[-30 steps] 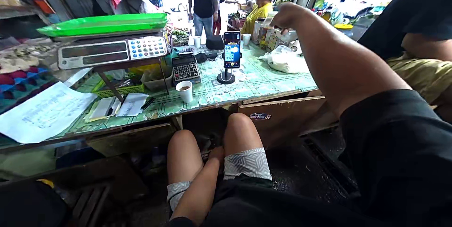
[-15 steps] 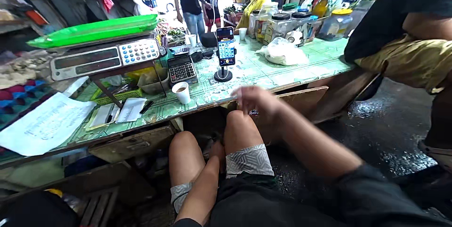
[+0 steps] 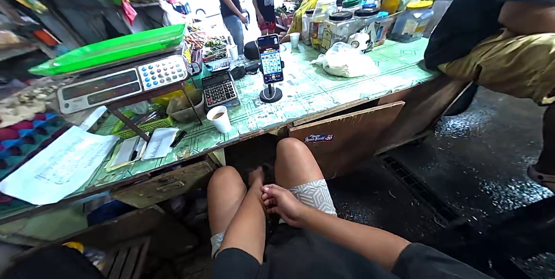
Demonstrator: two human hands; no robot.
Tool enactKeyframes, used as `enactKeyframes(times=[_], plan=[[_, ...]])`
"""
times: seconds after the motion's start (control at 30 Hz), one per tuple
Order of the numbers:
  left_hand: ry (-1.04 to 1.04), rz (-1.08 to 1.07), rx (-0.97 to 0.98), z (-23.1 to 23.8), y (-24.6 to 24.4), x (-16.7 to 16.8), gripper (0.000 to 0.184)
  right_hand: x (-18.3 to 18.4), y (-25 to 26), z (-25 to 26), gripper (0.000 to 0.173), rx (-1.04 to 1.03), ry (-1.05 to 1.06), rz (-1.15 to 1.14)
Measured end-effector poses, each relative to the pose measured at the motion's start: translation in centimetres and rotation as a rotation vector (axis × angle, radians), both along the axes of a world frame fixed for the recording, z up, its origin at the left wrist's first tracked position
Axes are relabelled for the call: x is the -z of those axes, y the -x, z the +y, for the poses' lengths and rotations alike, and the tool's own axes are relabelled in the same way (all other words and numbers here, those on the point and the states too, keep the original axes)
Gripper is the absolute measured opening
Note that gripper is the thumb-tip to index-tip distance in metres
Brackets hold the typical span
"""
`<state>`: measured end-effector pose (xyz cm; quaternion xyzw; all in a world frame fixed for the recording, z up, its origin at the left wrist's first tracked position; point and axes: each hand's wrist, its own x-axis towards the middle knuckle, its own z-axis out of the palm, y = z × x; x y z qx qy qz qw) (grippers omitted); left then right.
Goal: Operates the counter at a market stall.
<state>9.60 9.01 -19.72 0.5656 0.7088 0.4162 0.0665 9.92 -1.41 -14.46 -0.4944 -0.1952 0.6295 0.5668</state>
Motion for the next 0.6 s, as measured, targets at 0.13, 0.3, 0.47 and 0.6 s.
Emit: enactKeyframes(times=[0.13,0.3,0.47,0.6], plan=[[0.843,-0.398,0.386,7.1,2.7,-1.8,0.054,1.2,1.5,4.0,0.064,0.117,0.127,-0.135],[0.711,-0.439,0.261,6.1,3.5,0.8,0.061,2.0,2.0,3.6,0.084,-0.048,0.169,-0.236],[0.586,-0.194,0.191,5.9,2.9,2.1,0.073,2.2,1.5,3.2,0.091,-0.071,0.164,-0.217],[0.572,-0.267,0.191,6.1,2.9,1.9,0.072,2.2,1.6,3.3,0.097,-0.067,0.13,-0.233]])
